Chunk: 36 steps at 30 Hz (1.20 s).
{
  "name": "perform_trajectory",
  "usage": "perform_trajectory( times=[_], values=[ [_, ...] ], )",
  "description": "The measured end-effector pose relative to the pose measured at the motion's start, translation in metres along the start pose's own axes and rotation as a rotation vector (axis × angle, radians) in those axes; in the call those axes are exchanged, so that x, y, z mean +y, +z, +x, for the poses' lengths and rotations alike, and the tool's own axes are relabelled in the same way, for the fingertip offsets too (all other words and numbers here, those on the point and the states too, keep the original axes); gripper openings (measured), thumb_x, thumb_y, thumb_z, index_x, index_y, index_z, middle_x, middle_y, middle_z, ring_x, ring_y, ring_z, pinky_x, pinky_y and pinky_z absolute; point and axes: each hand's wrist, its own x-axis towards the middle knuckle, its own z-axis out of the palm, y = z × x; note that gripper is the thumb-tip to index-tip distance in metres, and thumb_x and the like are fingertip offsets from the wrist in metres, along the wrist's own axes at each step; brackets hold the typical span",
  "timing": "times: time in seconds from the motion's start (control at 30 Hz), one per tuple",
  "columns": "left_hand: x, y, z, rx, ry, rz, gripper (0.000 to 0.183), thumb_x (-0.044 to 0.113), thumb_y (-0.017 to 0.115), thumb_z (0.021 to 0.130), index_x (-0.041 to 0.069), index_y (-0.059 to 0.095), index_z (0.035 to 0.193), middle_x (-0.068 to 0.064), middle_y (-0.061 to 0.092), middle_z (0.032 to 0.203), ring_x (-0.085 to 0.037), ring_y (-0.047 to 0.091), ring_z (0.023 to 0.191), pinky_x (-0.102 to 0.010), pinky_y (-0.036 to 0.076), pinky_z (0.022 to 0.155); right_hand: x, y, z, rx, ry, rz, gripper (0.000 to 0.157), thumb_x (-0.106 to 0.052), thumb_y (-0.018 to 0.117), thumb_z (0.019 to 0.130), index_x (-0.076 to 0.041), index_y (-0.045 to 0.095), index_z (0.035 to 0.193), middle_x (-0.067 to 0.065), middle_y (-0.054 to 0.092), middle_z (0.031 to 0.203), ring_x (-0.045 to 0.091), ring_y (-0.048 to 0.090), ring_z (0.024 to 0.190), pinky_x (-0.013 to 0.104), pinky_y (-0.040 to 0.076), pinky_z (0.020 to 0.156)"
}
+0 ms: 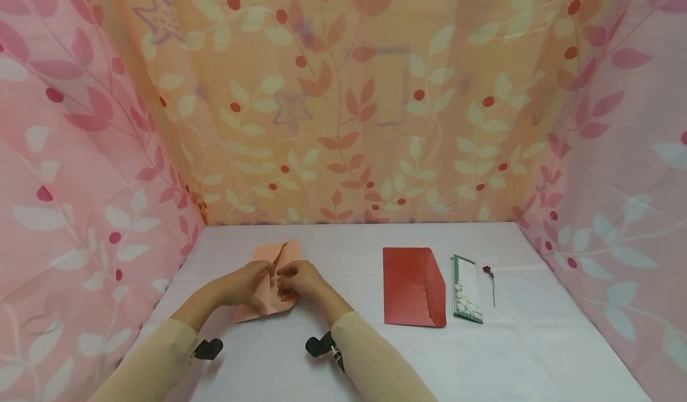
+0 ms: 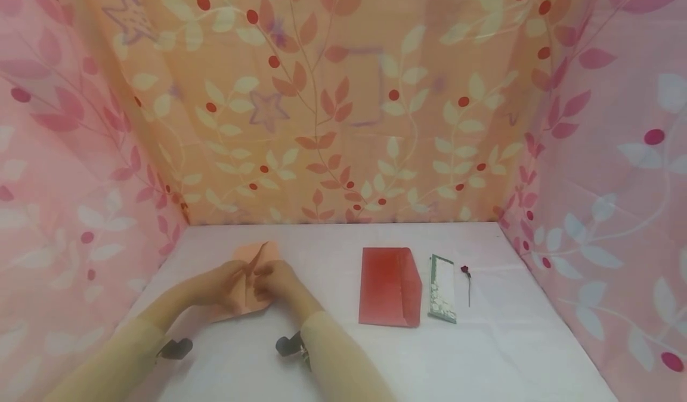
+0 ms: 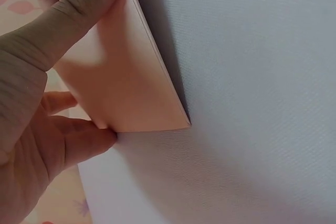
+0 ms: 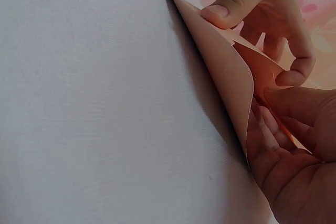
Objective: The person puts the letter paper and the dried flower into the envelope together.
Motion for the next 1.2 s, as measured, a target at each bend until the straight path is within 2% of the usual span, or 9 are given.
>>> perform_trajectory(
  times=[0.33, 0.67, 0.87, 1.2],
  values=[
    [-0.008, 0.003, 0.000, 0.010, -0.002, 0.032, 0.084, 0.043, 0.095, 0.066, 0.015, 0.048, 0.130, -0.017, 0.045, 0.145, -0.037, 0.045, 0.135, -0.059, 0.041, 0.110, 0.003, -0.002, -0.002, 0.037, -0.065, -0.069, 0.030, 0.008, 0.072, 0.086, 0.007, 0.069, 0.116, 0.010, 0.073, 0.088, 0.022, 0.075, 0.072, 0.034, 0.063, 0.065],
    [-0.004, 0.003, -0.002, -0.021, -0.034, 0.014, 0.089, 0.042, 0.096, 0.066, 0.016, 0.047, 0.135, -0.020, 0.041, 0.150, -0.040, 0.046, 0.136, -0.062, 0.039, 0.112, 0.001, -0.005, -0.008, 0.059, -0.072, -0.114, 0.027, 0.004, 0.074, 0.086, 0.003, 0.071, 0.113, 0.007, 0.072, 0.087, 0.016, 0.073, 0.070, 0.031, 0.062, 0.066],
    [-0.003, 0.002, -0.001, -0.025, -0.041, 0.043, 0.094, 0.045, 0.095, 0.066, 0.019, 0.045, 0.141, -0.025, 0.038, 0.153, -0.045, 0.045, 0.137, -0.065, 0.039, 0.110, -0.006, -0.007, -0.015, 0.076, -0.067, -0.148, 0.027, 0.001, 0.075, 0.086, 0.001, 0.071, 0.113, 0.004, 0.071, 0.089, 0.015, 0.072, 0.072, 0.030, 0.062, 0.068],
    [0.000, 0.006, -0.002, -0.026, -0.094, 0.030, 0.094, 0.044, 0.096, 0.065, 0.025, 0.048, 0.144, -0.033, 0.028, 0.159, -0.055, 0.039, 0.140, -0.070, 0.041, 0.105, -0.003, -0.009, -0.022, 0.107, -0.121, -0.271, 0.023, -0.003, 0.076, 0.087, -0.002, 0.073, 0.110, 0.001, 0.070, 0.089, 0.009, 0.066, 0.071, 0.026, 0.058, 0.065]
  ],
)
